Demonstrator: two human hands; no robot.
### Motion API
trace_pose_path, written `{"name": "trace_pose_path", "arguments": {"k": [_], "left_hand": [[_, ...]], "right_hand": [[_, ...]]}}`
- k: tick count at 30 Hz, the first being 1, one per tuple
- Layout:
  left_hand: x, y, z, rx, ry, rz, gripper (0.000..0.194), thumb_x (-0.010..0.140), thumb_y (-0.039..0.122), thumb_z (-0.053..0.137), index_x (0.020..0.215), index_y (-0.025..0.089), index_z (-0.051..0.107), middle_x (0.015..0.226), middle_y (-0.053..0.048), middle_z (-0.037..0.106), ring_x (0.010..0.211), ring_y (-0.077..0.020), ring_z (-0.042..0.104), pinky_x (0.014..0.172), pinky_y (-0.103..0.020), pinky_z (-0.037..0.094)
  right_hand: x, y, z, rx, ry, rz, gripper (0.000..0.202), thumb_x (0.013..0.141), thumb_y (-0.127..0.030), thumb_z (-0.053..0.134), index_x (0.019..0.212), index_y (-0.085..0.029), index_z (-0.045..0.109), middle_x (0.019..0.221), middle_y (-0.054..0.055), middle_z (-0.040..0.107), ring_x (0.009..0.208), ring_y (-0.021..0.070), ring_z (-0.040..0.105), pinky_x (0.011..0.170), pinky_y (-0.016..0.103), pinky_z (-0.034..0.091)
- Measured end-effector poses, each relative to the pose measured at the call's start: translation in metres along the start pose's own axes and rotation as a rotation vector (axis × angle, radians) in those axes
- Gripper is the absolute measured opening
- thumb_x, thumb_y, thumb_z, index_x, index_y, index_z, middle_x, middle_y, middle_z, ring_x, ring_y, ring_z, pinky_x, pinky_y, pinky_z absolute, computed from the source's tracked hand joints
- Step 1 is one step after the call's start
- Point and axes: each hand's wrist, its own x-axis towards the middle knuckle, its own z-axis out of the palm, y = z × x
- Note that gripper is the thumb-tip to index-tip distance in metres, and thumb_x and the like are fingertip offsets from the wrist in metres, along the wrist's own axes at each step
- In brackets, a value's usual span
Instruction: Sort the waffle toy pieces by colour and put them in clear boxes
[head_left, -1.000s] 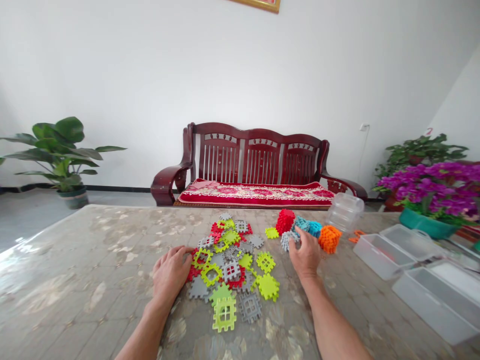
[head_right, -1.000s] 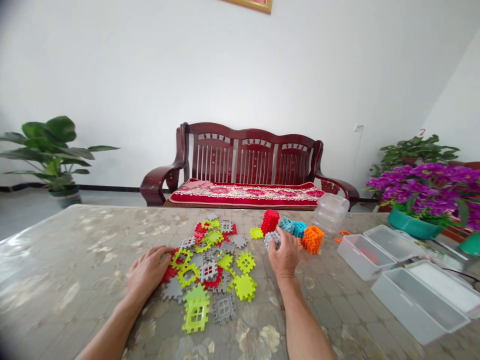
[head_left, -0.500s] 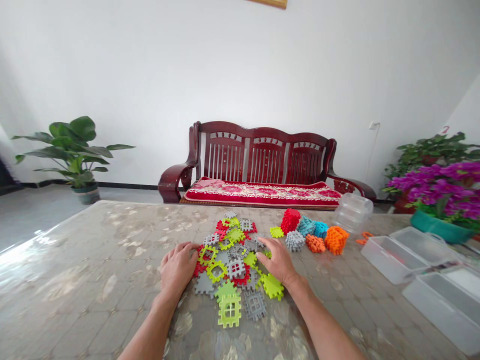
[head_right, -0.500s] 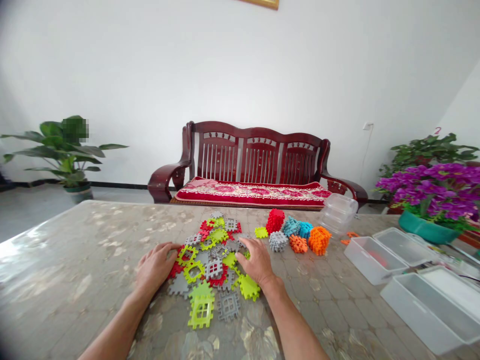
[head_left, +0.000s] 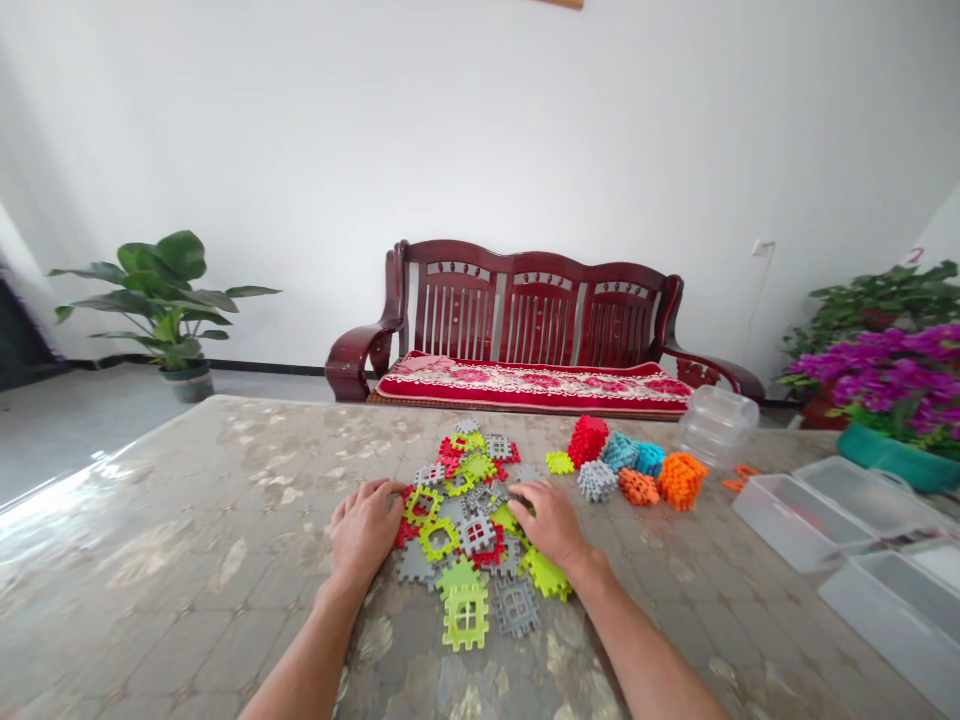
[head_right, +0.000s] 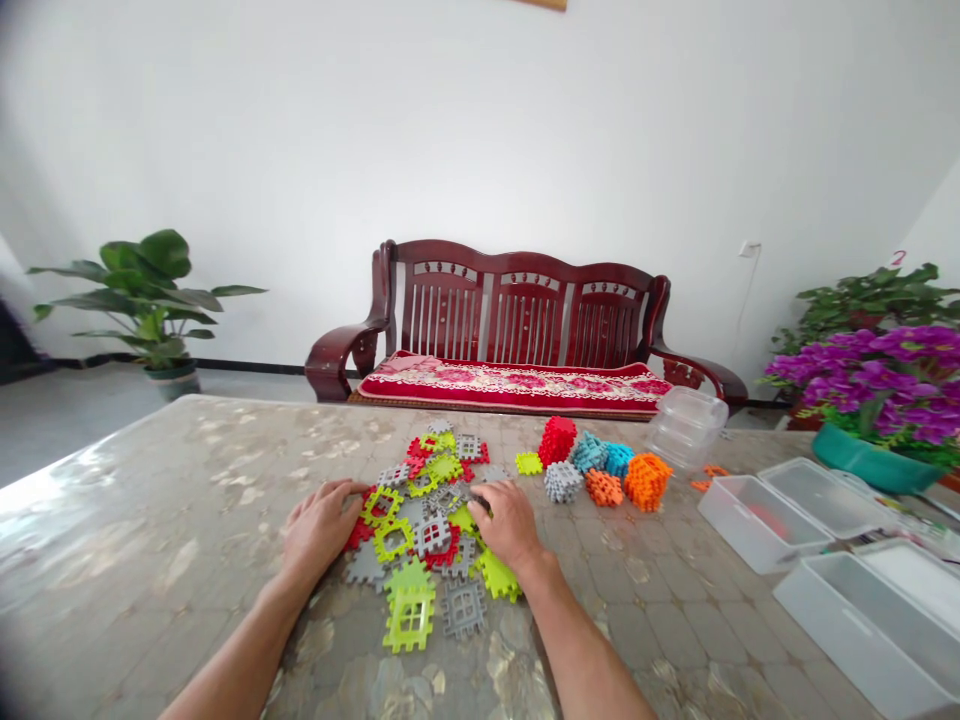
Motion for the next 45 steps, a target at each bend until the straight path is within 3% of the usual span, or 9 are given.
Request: {"name": "trace_pose_path", "arguments": {"k": [4,9,13,17,22,27,32,39,45], "left_hand": [[-0.001,0.001,-0.001,-0.002,0.008,0.002,0.036,0.090,0.033,0.041,0.110,0.034,0.071,0.130,-0.001,0.064,0.120,-0.0257,0.055,0.107,-0.044,0.033],[-0.001,0.000,0.000,-0.002,0.011,0.006,0.036,0.090,0.034,0.041,0.110,0.034,0.071,0.130,-0.001,0.064,0.119,-0.0251,0.056,0.106,-0.043,0.034],[0.000,-0.002,0.002,-0.004,0.024,0.014,0.035,0.089,0.034,0.042,0.108,0.036,0.072,0.128,0.000,0.064,0.118,-0.0251,0.057,0.105,-0.043,0.035],[0.001,-0.003,0.004,-0.011,0.030,0.008,0.034,0.088,0.034,0.043,0.106,0.037,0.072,0.126,0.001,0.065,0.118,-0.0248,0.057,0.106,-0.043,0.034],[0.001,-0.003,0.004,-0.011,0.022,0.005,0.034,0.089,0.034,0.043,0.108,0.036,0.071,0.128,0.000,0.064,0.119,-0.0249,0.056,0.107,-0.043,0.033],[0.000,-0.003,0.003,-0.009,0.022,0.005,0.035,0.089,0.034,0.043,0.109,0.035,0.071,0.129,0.000,0.064,0.120,-0.0255,0.056,0.107,-0.044,0.033],[0.000,-0.002,0.003,0.006,0.020,0.011,0.035,0.090,0.034,0.042,0.110,0.035,0.071,0.129,0.000,0.064,0.120,-0.0253,0.056,0.107,-0.044,0.033],[-0.001,-0.001,0.002,0.003,0.018,0.017,0.034,0.089,0.033,0.042,0.109,0.034,0.071,0.128,0.000,0.064,0.120,-0.0248,0.056,0.107,-0.044,0.034],[-0.001,-0.001,0.002,0.008,0.035,0.014,0.035,0.089,0.033,0.043,0.108,0.034,0.071,0.128,-0.001,0.065,0.120,-0.0248,0.056,0.107,-0.043,0.034]], "right_hand": [[-0.005,-0.014,-0.008,0.076,0.037,-0.129,0.026,0.084,-0.027,0.064,0.109,-0.024,0.070,0.113,0.005,0.071,0.108,0.0214,0.059,0.099,0.035,0.041],[-0.011,-0.039,-0.007,0.052,-0.070,-0.221,0.045,0.077,-0.042,0.073,0.118,-0.024,0.067,0.116,0.005,0.070,0.108,0.0240,0.056,0.096,0.037,0.041],[-0.015,-0.054,0.001,-0.042,-0.112,-0.217,0.056,0.073,-0.046,0.076,0.123,-0.025,0.064,0.117,0.005,0.069,0.109,0.0255,0.054,0.097,0.039,0.040],[-0.016,-0.059,0.005,-0.063,-0.083,-0.174,0.054,0.073,-0.039,0.075,0.124,-0.025,0.063,0.114,0.005,0.069,0.106,0.0255,0.055,0.096,0.039,0.041],[-0.012,-0.049,0.006,-0.025,0.013,-0.136,0.055,0.071,-0.036,0.077,0.123,-0.022,0.064,0.111,0.006,0.071,0.102,0.0252,0.058,0.093,0.038,0.044],[-0.004,-0.020,-0.002,0.014,0.117,-0.011,0.055,0.075,-0.032,0.074,0.128,-0.021,0.062,0.118,0.008,0.069,0.108,0.0252,0.061,0.096,0.038,0.046],[-0.004,-0.001,-0.004,0.020,0.038,0.095,0.047,0.079,-0.029,0.068,0.126,-0.021,0.064,0.120,0.009,0.069,0.111,0.0248,0.063,0.098,0.038,0.046],[-0.005,-0.008,-0.004,-0.089,0.003,0.123,0.058,0.075,-0.037,0.073,0.129,-0.022,0.062,0.119,0.010,0.070,0.108,0.0279,0.063,0.095,0.040,0.047],[-0.005,-0.008,0.001,-0.090,-0.006,0.132,0.057,0.076,-0.032,0.070,0.131,-0.019,0.060,0.119,0.010,0.069,0.110,0.0281,0.062,0.097,0.041,0.046]]}}
